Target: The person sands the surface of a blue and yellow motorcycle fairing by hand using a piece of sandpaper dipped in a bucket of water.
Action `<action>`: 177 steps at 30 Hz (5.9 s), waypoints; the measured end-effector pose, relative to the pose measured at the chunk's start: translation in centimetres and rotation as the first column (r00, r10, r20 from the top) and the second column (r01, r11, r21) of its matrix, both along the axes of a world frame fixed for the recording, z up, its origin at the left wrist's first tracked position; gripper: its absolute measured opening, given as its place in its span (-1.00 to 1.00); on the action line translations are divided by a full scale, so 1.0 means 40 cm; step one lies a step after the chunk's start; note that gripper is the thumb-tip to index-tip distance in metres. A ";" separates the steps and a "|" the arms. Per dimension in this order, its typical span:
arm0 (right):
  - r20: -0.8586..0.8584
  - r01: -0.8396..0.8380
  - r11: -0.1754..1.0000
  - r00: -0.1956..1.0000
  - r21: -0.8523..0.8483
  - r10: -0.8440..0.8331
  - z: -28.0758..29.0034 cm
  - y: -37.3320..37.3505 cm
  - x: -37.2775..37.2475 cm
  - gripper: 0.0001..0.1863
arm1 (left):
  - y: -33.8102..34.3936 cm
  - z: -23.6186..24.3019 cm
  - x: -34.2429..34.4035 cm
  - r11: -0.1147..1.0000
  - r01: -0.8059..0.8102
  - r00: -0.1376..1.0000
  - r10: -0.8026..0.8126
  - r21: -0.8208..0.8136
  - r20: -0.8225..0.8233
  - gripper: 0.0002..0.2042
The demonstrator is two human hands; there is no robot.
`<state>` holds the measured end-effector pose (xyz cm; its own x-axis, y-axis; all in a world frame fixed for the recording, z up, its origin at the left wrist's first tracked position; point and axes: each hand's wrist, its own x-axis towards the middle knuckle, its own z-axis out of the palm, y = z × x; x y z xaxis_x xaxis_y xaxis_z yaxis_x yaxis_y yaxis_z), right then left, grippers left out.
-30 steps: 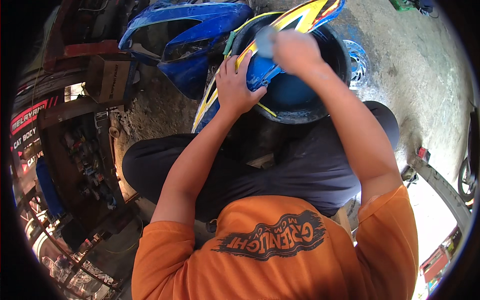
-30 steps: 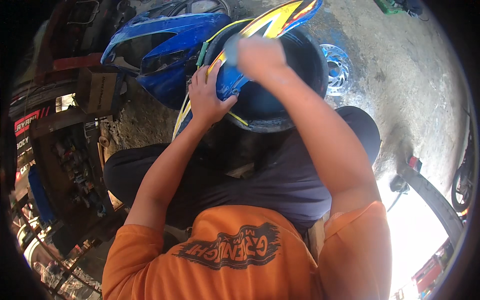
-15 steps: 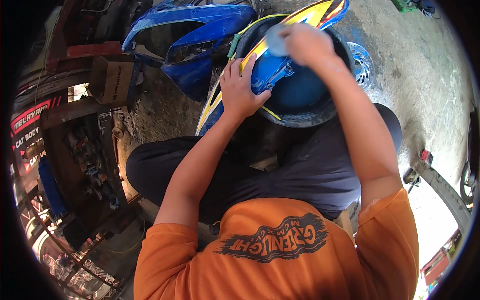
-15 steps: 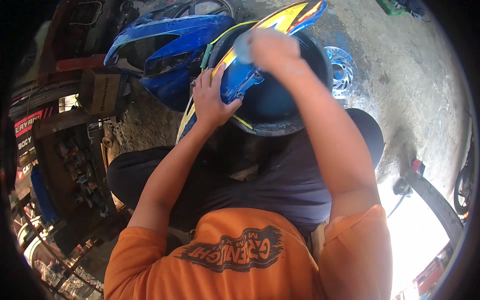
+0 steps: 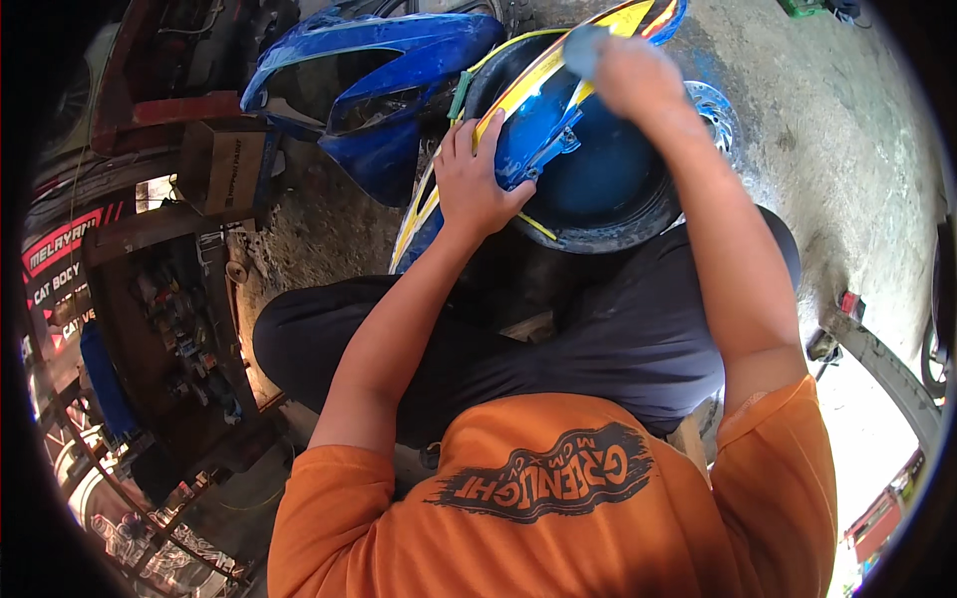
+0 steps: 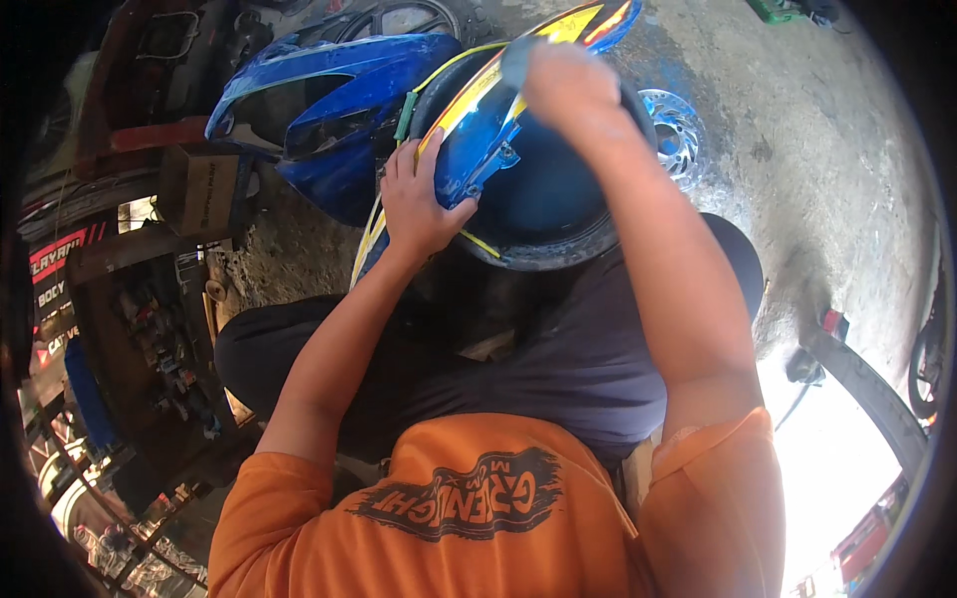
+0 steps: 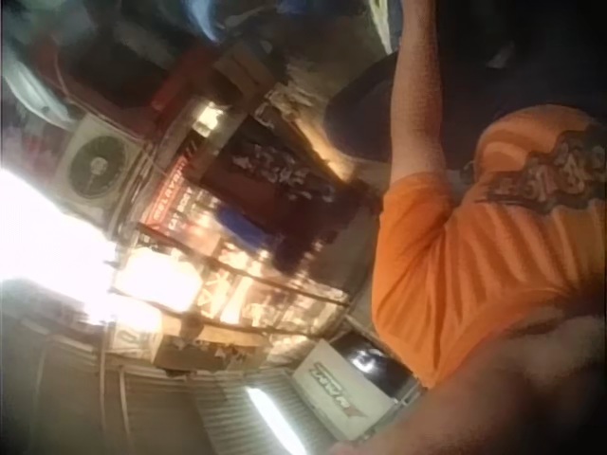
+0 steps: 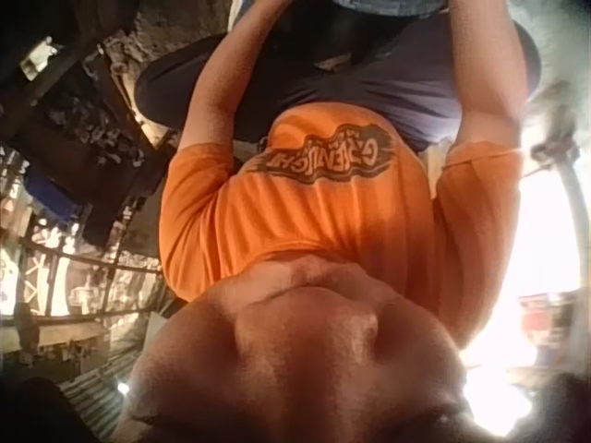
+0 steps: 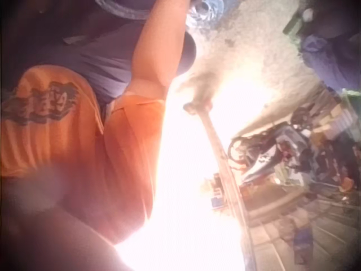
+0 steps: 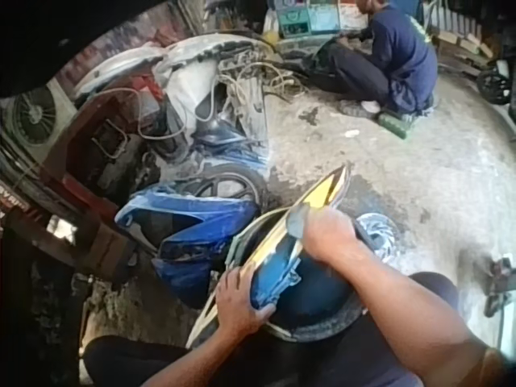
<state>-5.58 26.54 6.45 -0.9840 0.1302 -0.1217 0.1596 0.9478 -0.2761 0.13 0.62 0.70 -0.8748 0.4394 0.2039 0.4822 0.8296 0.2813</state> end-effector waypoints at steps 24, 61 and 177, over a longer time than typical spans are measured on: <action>0.032 -0.078 0.997 0.996 0.002 0.078 0.023 -0.035 0.033 -0.74 | -0.003 -0.002 -0.003 1.000 -0.011 0.999 0.011 -0.013 0.037 -0.02; 0.209 -0.284 0.955 0.932 -0.083 0.295 0.039 -0.091 0.028 -0.57 | -0.011 -0.018 0.000 0.999 -0.027 0.999 0.026 0.030 0.036 -0.01; -0.304 -0.020 0.995 0.953 -0.096 -0.010 -0.092 -0.087 0.162 -0.44 | -0.016 0.013 0.010 0.993 0.113 0.993 -0.114 0.025 0.020 -0.17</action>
<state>0.89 23.08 2.76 -0.9769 0.1273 0.1715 0.0488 0.9147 -0.4012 0.52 -0.02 1.24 -0.8238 0.5313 0.1976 0.5667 0.7626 0.3119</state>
